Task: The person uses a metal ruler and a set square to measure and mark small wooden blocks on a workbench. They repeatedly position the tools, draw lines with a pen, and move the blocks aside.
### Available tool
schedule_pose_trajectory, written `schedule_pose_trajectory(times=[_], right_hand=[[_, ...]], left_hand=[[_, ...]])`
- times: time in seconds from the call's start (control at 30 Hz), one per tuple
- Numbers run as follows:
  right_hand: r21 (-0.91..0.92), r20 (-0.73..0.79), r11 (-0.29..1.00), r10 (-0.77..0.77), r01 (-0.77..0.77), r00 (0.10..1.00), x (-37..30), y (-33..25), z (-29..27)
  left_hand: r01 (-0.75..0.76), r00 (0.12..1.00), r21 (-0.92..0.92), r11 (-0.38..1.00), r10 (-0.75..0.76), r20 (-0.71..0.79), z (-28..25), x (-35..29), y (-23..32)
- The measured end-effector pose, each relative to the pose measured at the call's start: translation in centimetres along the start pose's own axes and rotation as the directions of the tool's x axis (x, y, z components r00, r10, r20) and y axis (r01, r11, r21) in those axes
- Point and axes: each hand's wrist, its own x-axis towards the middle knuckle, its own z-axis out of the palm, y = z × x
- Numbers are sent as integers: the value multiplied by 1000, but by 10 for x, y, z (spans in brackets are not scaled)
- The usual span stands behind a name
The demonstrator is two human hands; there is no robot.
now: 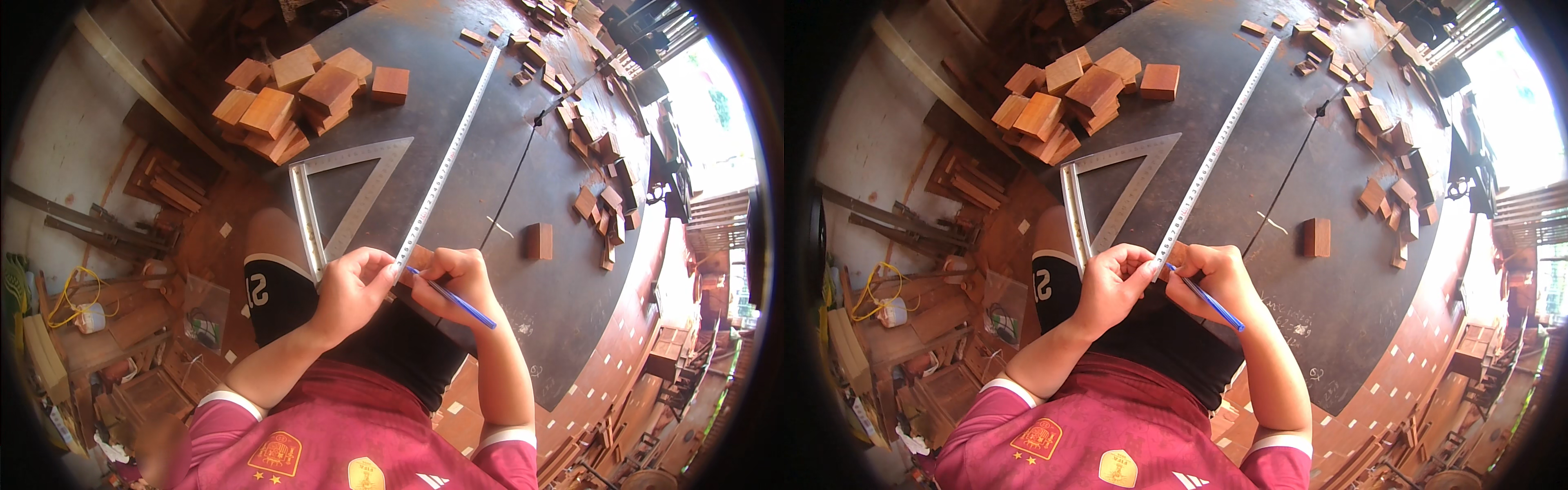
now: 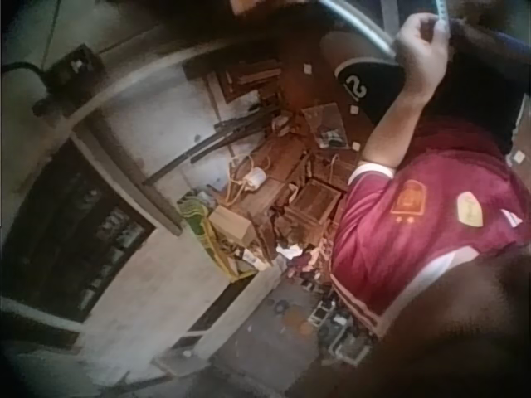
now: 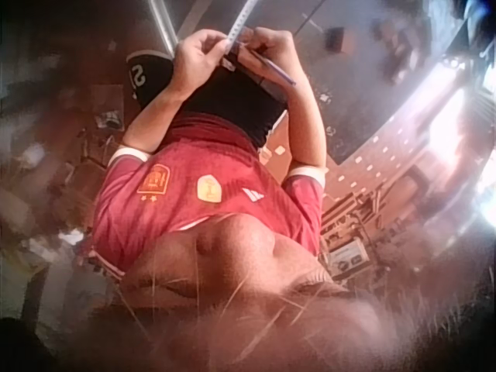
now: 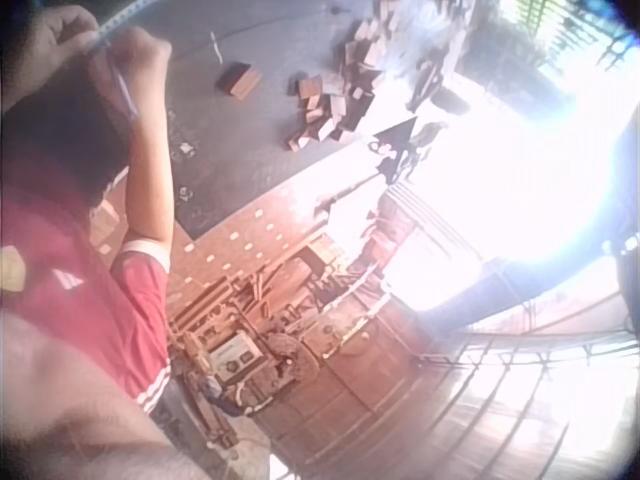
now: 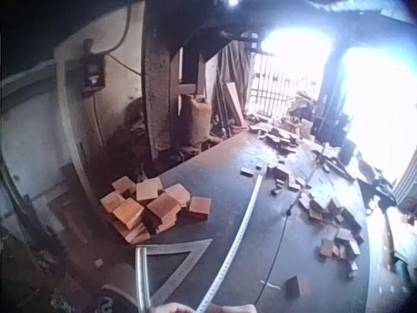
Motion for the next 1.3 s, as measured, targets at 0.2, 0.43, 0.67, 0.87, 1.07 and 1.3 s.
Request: schedule_pose_trajectory(times=[0.2,0.43,0.67,0.87,1.07,1.3], right_hand=[[-2,-13,1000,12,-12,1000,0,0,1],[-11,-10,1000,0,0,1000,1,-1,1],[11,-16,1000,5,-5,1000,1,-2,1],[9,-14,1000,22,-21,1000,1,-4,0],[17,-4,999,46,-46,999,1,-6,0],[16,-86,999,-32,33,996,-1,7,3]], left_hand=[[-7,1000,11,1000,7,-6,1,0,-1],[6,1000,-6,1000,-6,-3,0,0,0],[12,1000,-21,1000,-12,1,1,0,1],[8,1000,-21,1000,-8,0,1,0,0],[12,1000,-19,1000,-12,0,1,0,0],[-3,1000,-4,1000,3,-3,1,0,0]])
